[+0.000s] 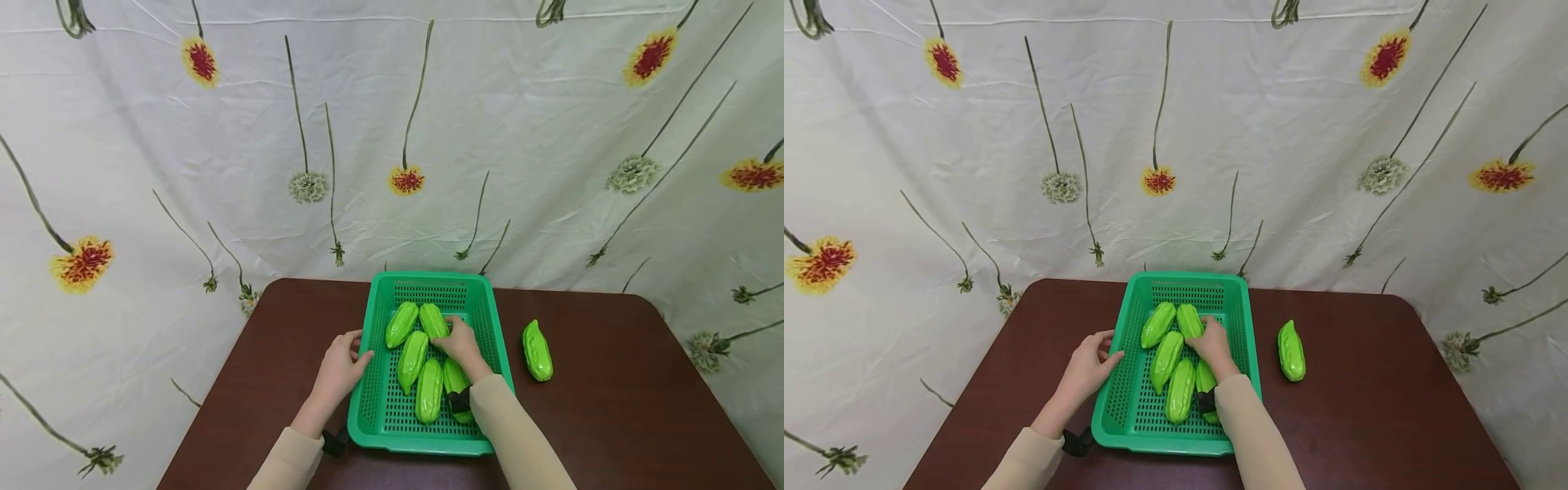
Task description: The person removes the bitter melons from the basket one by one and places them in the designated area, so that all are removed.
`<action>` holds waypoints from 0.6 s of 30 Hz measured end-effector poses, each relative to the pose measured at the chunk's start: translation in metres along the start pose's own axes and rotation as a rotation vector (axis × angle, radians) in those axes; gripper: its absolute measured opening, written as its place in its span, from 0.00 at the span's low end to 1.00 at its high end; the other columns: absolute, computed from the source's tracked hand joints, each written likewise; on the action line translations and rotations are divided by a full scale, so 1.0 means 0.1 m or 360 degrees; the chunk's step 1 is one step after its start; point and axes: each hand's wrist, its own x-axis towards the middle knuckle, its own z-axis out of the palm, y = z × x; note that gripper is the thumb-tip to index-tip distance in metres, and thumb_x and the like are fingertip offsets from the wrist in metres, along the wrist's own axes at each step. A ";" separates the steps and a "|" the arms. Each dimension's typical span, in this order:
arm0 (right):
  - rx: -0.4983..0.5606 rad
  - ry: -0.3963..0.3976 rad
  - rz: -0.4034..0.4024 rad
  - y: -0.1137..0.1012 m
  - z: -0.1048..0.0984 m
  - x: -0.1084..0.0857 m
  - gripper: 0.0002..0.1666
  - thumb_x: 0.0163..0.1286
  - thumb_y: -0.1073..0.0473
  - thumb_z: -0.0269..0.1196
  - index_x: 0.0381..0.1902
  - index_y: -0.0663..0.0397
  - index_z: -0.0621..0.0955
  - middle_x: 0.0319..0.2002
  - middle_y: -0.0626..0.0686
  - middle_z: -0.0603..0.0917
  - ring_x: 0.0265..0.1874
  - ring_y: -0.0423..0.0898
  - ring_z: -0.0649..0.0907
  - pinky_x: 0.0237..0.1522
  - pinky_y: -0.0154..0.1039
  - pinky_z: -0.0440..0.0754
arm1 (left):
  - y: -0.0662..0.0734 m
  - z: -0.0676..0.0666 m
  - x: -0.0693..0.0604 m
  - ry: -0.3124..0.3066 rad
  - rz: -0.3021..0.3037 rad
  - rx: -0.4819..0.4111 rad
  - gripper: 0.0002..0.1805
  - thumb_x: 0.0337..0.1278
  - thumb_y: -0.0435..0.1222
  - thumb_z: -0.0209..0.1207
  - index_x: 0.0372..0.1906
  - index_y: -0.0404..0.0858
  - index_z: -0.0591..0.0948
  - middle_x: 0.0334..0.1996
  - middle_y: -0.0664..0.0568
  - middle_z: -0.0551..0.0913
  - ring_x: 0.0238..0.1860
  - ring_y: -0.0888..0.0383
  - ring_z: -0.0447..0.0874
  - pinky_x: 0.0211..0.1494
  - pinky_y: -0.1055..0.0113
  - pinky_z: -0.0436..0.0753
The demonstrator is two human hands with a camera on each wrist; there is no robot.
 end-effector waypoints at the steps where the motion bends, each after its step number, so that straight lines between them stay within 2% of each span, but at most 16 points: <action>1: 0.0002 0.0006 0.0009 0.00 -0.01 0.00 0.37 0.65 0.58 0.69 0.67 0.64 0.69 0.59 0.68 0.76 0.55 0.62 0.79 0.51 0.55 0.80 | 0.00 0.01 0.00 0.0001 0.0003 -0.0006 0.26 0.62 0.36 0.64 0.62 0.31 0.75 0.45 0.43 0.79 0.37 0.55 0.78 0.35 0.64 0.77; 9: 0.0058 0.0042 0.0025 -0.03 -0.10 -0.03 0.37 0.64 0.59 0.69 0.68 0.63 0.69 0.59 0.68 0.76 0.56 0.63 0.78 0.50 0.56 0.80 | -0.04 0.06 -0.01 0.0110 0.0128 -0.0073 0.24 0.59 0.33 0.65 0.59 0.28 0.76 0.41 0.42 0.79 0.33 0.56 0.76 0.32 0.65 0.77; 18: 0.0169 0.0061 -0.0080 -0.20 -0.38 -0.15 0.38 0.64 0.59 0.69 0.70 0.60 0.68 0.62 0.67 0.74 0.60 0.63 0.76 0.52 0.56 0.79 | -0.05 0.04 -0.01 0.0034 0.0000 -0.0139 0.25 0.62 0.35 0.64 0.63 0.32 0.75 0.45 0.42 0.79 0.36 0.56 0.75 0.35 0.66 0.76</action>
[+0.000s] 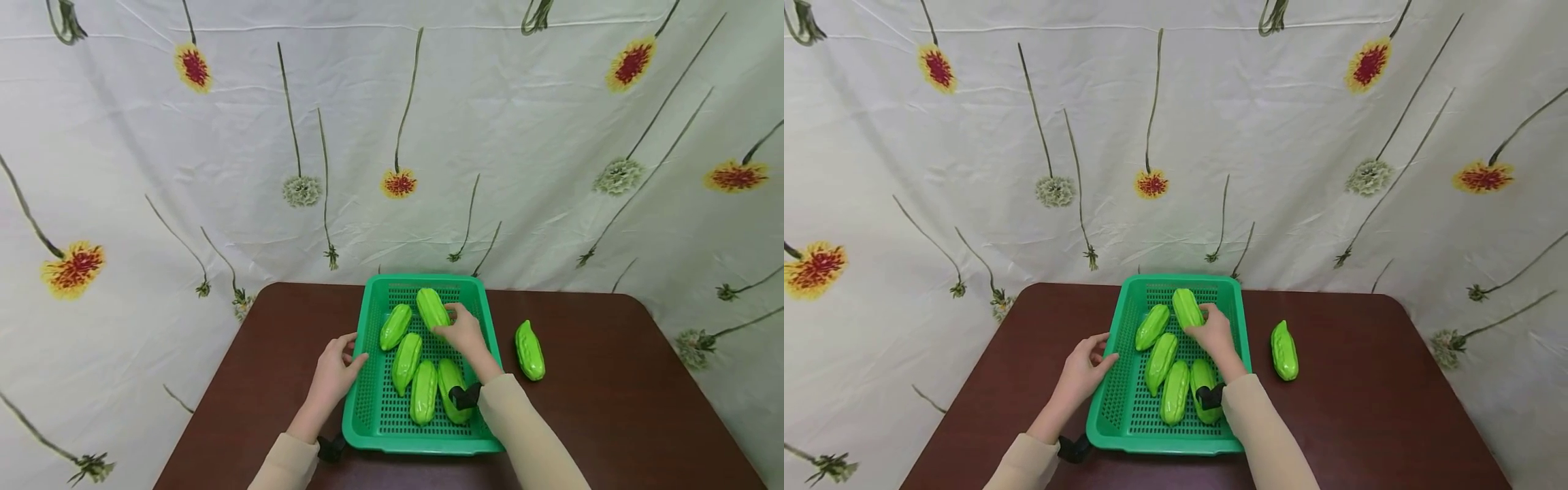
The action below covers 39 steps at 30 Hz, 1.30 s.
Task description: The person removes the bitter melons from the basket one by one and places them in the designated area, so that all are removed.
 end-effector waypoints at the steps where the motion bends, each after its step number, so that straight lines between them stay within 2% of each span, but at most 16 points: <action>1: 0.0014 0.0003 -0.0013 -0.02 -0.03 -0.01 0.38 0.65 0.59 0.69 0.70 0.60 0.68 0.62 0.66 0.74 0.60 0.63 0.76 0.52 0.56 0.79 | 0.00 0.00 0.00 -0.0004 0.0000 -0.0004 0.25 0.62 0.35 0.64 0.63 0.32 0.75 0.45 0.42 0.79 0.36 0.56 0.75 0.35 0.66 0.75; 8: 0.0113 0.0013 -0.0055 -0.13 -0.27 -0.10 0.39 0.65 0.58 0.68 0.71 0.56 0.67 0.64 0.65 0.73 0.62 0.62 0.75 0.55 0.56 0.78 | -0.02 0.01 -0.02 0.0002 0.0005 -0.0016 0.25 0.62 0.35 0.64 0.63 0.31 0.76 0.45 0.42 0.79 0.37 0.55 0.77 0.36 0.65 0.77; 15: 0.0123 0.0036 -0.0088 -0.14 -0.57 -0.17 0.39 0.65 0.56 0.68 0.72 0.55 0.67 0.65 0.65 0.73 0.63 0.63 0.74 0.55 0.56 0.78 | -0.05 0.01 -0.01 0.0014 0.0010 -0.0013 0.25 0.62 0.35 0.64 0.63 0.31 0.76 0.45 0.41 0.79 0.37 0.54 0.77 0.37 0.64 0.77; 30: 0.0208 0.0047 -0.0015 0.09 -1.22 -0.38 0.41 0.69 0.54 0.65 0.75 0.57 0.62 0.67 0.65 0.69 0.66 0.62 0.70 0.60 0.56 0.74 | -0.03 0.01 0.01 0.0003 -0.0014 -0.0029 0.26 0.62 0.34 0.64 0.64 0.30 0.75 0.45 0.40 0.79 0.37 0.53 0.78 0.36 0.64 0.77; 39: 0.0271 0.0101 0.0061 0.28 -1.46 -0.48 0.42 0.69 0.56 0.64 0.75 0.58 0.60 0.68 0.66 0.66 0.66 0.61 0.69 0.60 0.54 0.75 | -0.02 0.03 0.01 -0.0007 -0.0034 -0.0009 0.26 0.63 0.34 0.63 0.64 0.30 0.75 0.44 0.40 0.79 0.37 0.54 0.78 0.36 0.65 0.76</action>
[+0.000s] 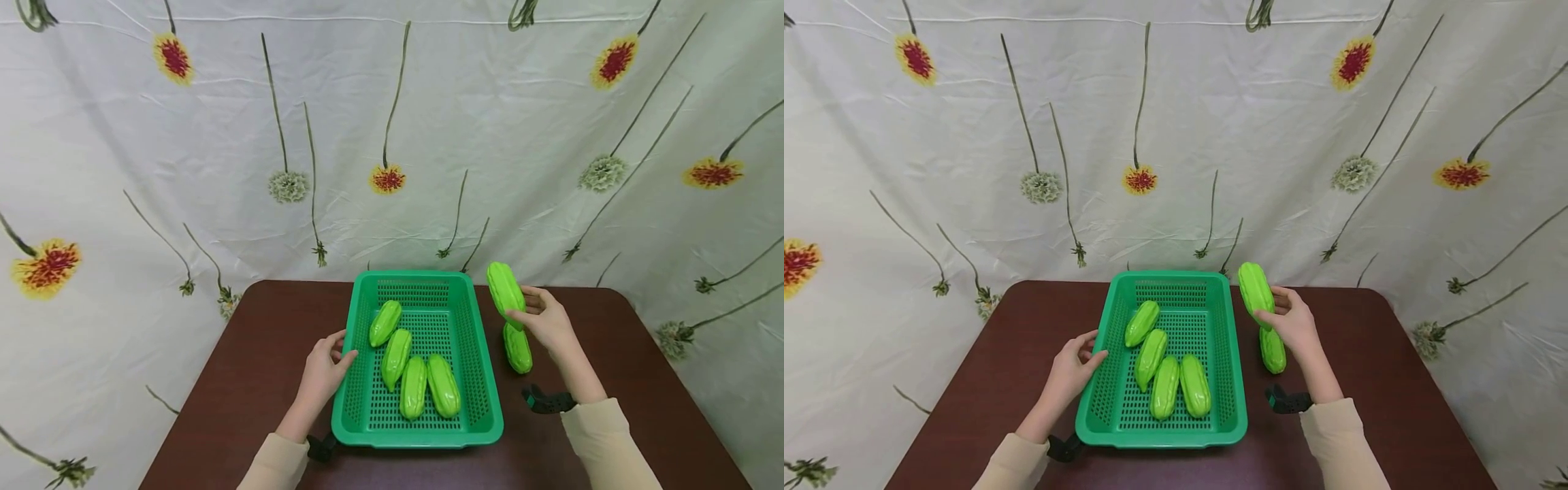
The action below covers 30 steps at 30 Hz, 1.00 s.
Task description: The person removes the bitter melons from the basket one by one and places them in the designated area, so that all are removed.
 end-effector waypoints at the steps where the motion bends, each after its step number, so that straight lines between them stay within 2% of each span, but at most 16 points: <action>1: -0.0003 0.0007 0.0005 0.01 -0.02 0.00 0.42 0.69 0.56 0.64 0.75 0.59 0.60 0.68 0.66 0.66 0.66 0.61 0.69 0.60 0.54 0.75 | 0.00 0.00 0.00 0.0001 -0.0001 0.0001 0.26 0.63 0.34 0.63 0.64 0.30 0.75 0.44 0.40 0.79 0.37 0.54 0.77 0.36 0.65 0.76; 19: -0.0044 0.0118 0.0160 0.42 -0.29 -0.05 0.46 0.71 0.51 0.63 0.77 0.63 0.54 0.70 0.70 0.62 0.68 0.65 0.66 0.65 0.59 0.70 | -0.01 0.00 0.01 -0.0001 -0.0011 -0.0019 0.26 0.63 0.34 0.64 0.64 0.30 0.74 0.45 0.40 0.79 0.38 0.53 0.78 0.37 0.64 0.76; 30: -0.0085 0.0163 0.0262 0.85 -0.29 -0.02 0.44 0.71 0.54 0.61 0.75 0.68 0.55 0.68 0.74 0.63 0.66 0.67 0.67 0.61 0.59 0.72 | -0.01 0.00 0.00 -0.0004 -0.0034 -0.0042 0.27 0.63 0.34 0.63 0.65 0.29 0.74 0.46 0.39 0.79 0.39 0.53 0.78 0.37 0.64 0.76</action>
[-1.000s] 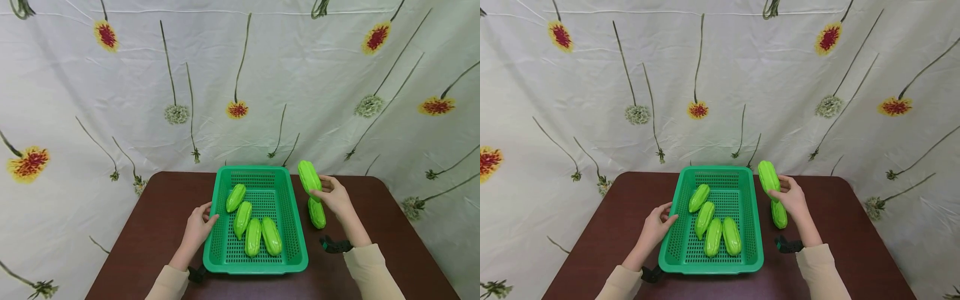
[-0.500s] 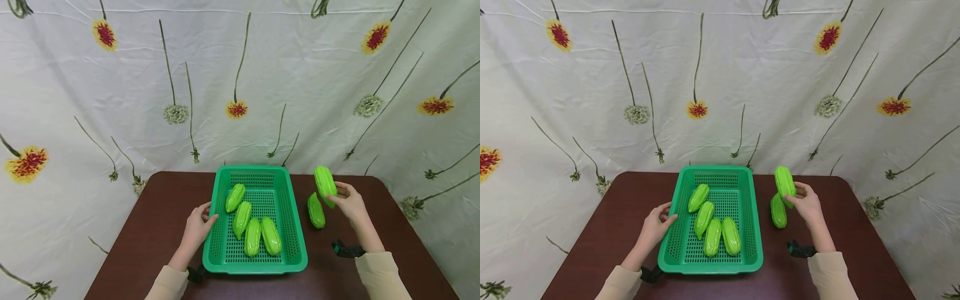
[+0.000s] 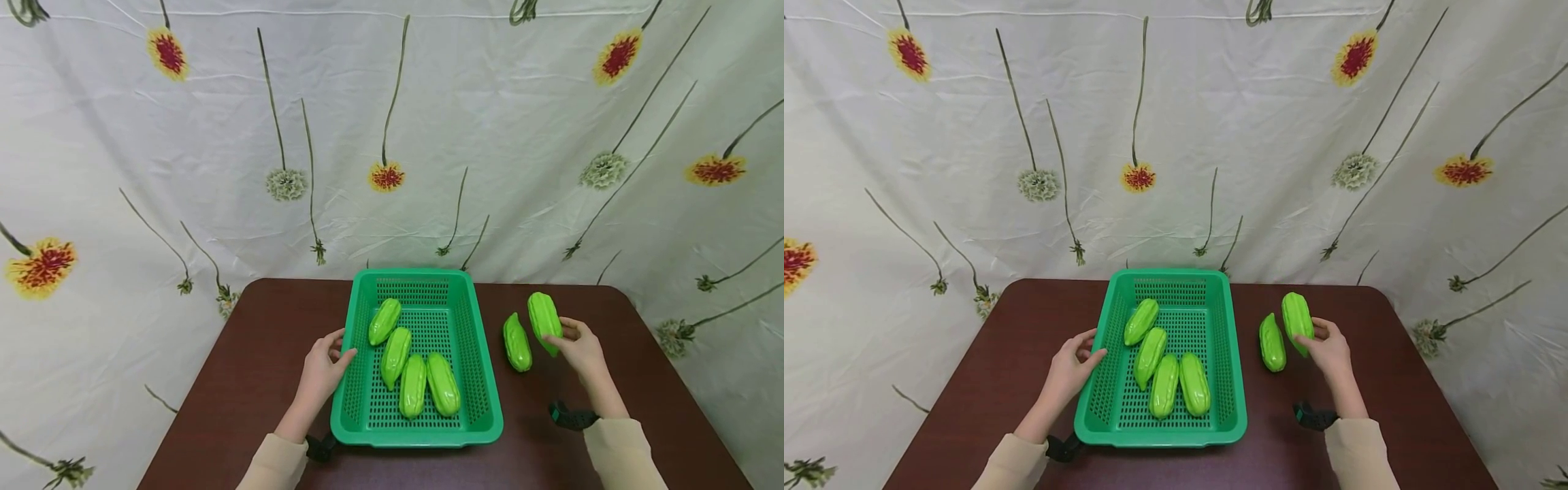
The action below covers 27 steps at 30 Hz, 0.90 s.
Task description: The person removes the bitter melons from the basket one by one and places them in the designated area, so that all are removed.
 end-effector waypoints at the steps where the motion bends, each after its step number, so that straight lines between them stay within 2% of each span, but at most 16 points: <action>1: -0.0001 0.0004 0.0007 0.03 0.00 0.00 0.44 0.71 0.54 0.61 0.75 0.68 0.55 0.68 0.74 0.63 0.65 0.67 0.68 0.61 0.59 0.72 | 0.00 0.00 0.00 -0.0002 -0.0002 -0.0003 0.27 0.63 0.34 0.63 0.65 0.29 0.74 0.47 0.39 0.79 0.39 0.52 0.78 0.37 0.64 0.76; 16: -0.0022 0.0012 0.0087 0.40 0.10 0.06 0.43 0.71 0.54 0.61 0.73 0.70 0.57 0.66 0.75 0.65 0.62 0.68 0.70 0.60 0.59 0.72 | 0.00 0.00 0.01 0.0012 0.0001 0.0003 0.27 0.62 0.35 0.64 0.64 0.30 0.74 0.45 0.39 0.79 0.38 0.54 0.77 0.35 0.66 0.75; 27: -0.0057 -0.0008 0.0092 0.53 0.17 0.07 0.43 0.70 0.54 0.61 0.72 0.73 0.58 0.64 0.76 0.67 0.60 0.68 0.71 0.58 0.59 0.72 | 0.01 0.00 -0.02 0.0015 0.0021 -0.0007 0.26 0.62 0.34 0.63 0.64 0.30 0.75 0.45 0.39 0.79 0.37 0.53 0.78 0.35 0.66 0.75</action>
